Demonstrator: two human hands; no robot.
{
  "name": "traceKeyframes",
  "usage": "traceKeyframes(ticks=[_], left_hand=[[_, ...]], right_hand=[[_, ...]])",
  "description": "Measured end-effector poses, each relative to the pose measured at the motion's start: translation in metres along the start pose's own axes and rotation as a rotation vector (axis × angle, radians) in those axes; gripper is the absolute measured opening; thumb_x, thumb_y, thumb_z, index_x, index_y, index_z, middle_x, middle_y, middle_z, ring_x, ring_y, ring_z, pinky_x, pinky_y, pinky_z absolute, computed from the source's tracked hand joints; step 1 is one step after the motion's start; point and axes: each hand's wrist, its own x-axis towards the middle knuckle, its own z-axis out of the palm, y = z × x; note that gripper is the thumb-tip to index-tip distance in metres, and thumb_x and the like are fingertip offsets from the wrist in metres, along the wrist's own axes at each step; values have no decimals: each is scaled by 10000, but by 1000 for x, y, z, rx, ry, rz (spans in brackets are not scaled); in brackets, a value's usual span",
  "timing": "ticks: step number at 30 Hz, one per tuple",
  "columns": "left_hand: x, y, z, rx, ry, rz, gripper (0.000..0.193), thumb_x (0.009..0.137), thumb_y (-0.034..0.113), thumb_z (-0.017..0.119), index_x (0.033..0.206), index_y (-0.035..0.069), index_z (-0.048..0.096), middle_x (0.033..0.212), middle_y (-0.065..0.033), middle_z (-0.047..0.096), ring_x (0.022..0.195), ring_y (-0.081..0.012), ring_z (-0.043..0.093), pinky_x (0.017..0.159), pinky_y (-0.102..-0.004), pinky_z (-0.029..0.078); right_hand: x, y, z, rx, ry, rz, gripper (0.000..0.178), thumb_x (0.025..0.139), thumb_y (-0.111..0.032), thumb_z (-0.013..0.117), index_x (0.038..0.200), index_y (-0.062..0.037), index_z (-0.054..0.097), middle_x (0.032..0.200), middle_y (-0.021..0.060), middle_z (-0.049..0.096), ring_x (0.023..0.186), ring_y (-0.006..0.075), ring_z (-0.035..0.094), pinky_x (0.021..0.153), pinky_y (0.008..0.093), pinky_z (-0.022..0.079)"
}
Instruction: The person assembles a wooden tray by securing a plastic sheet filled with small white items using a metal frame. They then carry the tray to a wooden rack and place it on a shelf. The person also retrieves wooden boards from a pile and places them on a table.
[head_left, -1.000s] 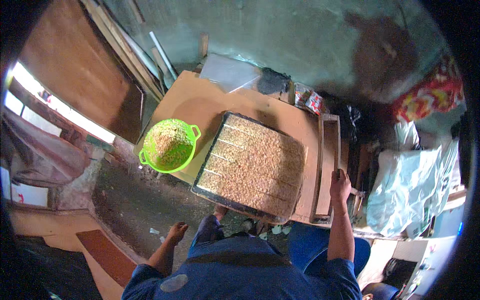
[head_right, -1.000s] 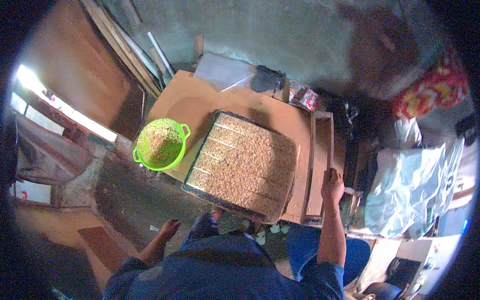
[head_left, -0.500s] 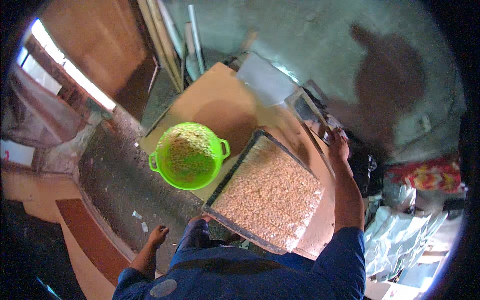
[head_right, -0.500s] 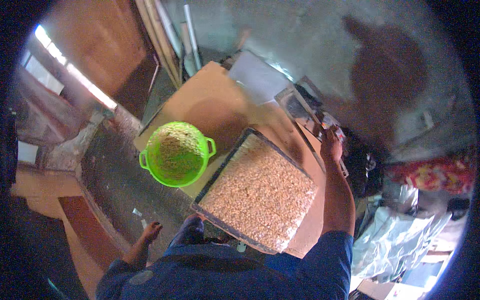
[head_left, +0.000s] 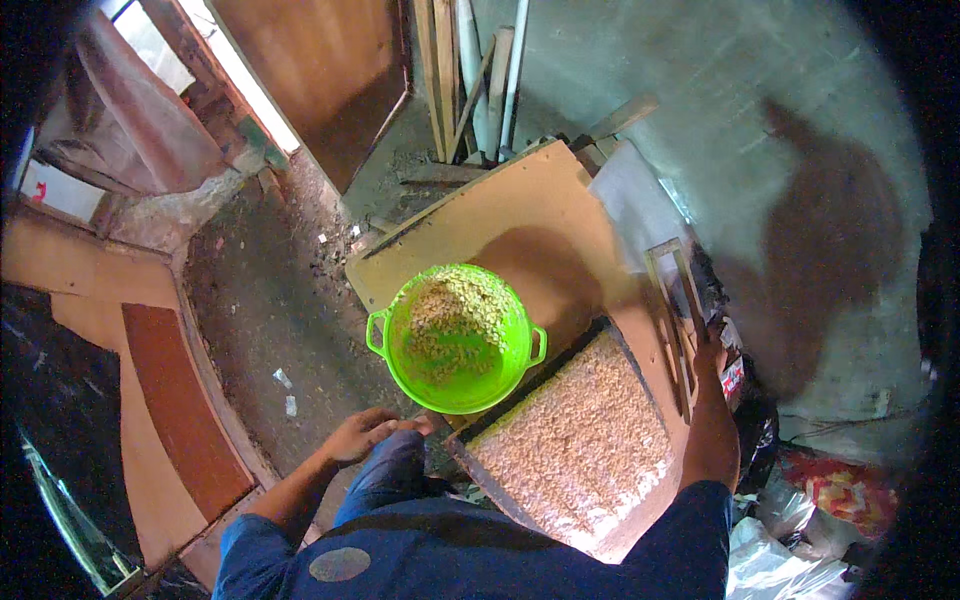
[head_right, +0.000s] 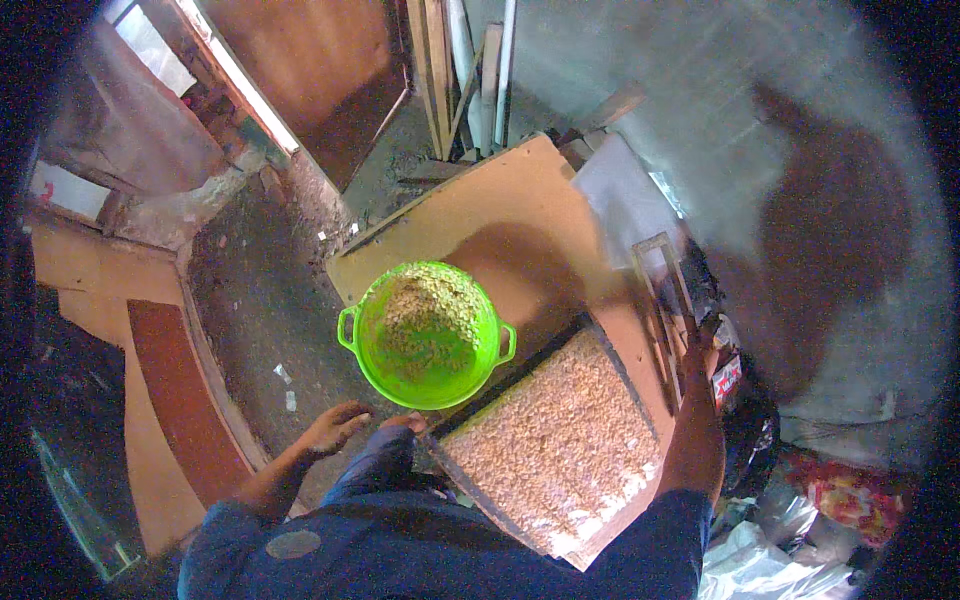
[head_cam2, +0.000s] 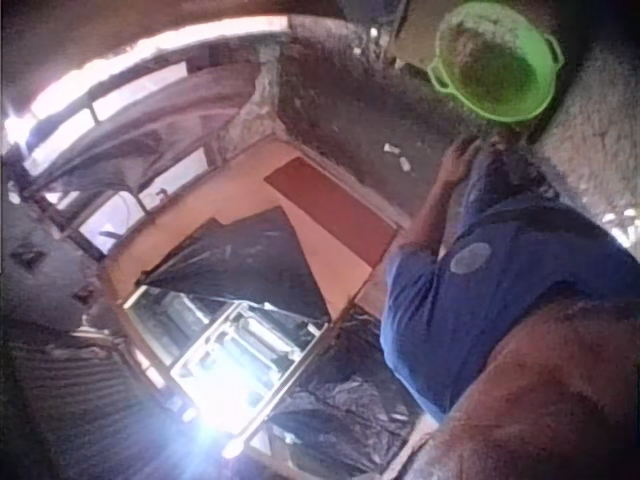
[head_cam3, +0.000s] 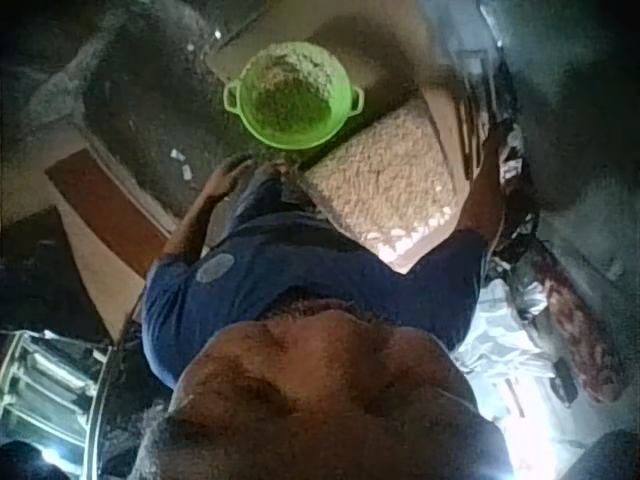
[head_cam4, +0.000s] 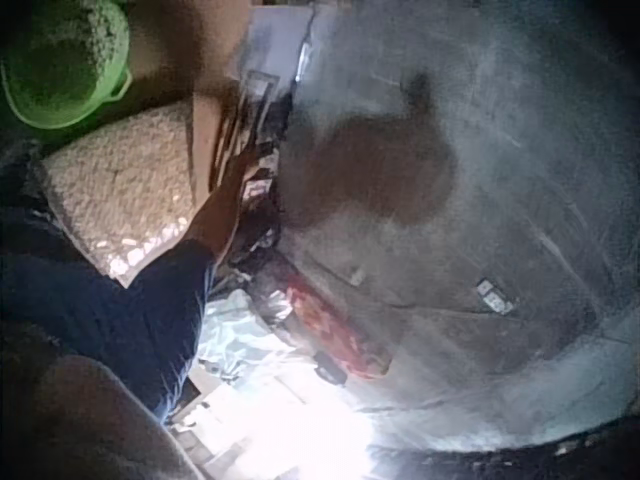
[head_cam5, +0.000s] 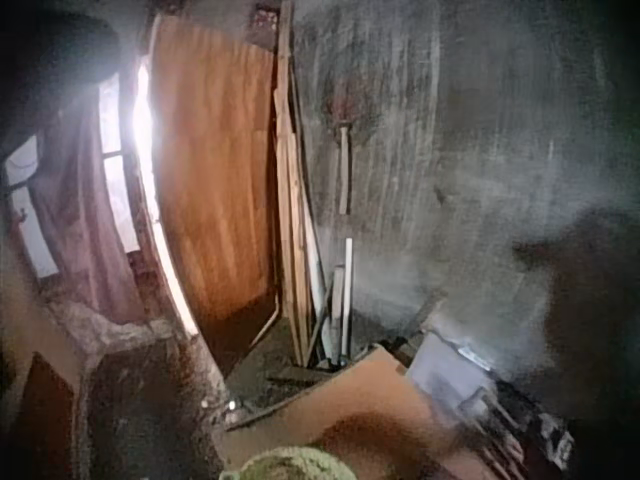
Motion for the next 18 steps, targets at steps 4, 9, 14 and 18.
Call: traceKeyframes(ticks=[4,9,14,18], left_hand=[[17,42,2,-220,-157,145,409,1007,327,496,1214,-10,600,1177,-122,636,1083,-213,576,954,-367,441],[33,43,13,-255,-166,-14,400,1015,311,494,1191,-30,607,1160,-94,647,1101,-176,566,986,-340,426],[39,45,14,-325,-232,88,424,1021,327,479,1240,-27,563,1153,-83,630,1095,-161,557,958,-321,438],[55,39,23,-350,-258,120,478,1013,386,478,1269,-18,495,1136,-90,609,1026,-165,559,904,-326,471]], right_hand=[[-4,22,11,347,9,-38,362,964,-246,507,1318,-170,516,1144,120,619,849,281,641,695,385,512],[-12,-46,-27,-789,19,-558,364,950,-259,514,1306,-183,539,1167,134,610,952,301,610,778,417,487],[-30,-71,-37,-129,-123,-25,412,931,-292,530,1273,-66,565,1286,189,578,1212,359,524,1018,425,411],[-34,-94,-51,-6,-33,115,430,923,-261,520,1273,-13,547,1292,200,574,1194,363,535,1019,433,410]])
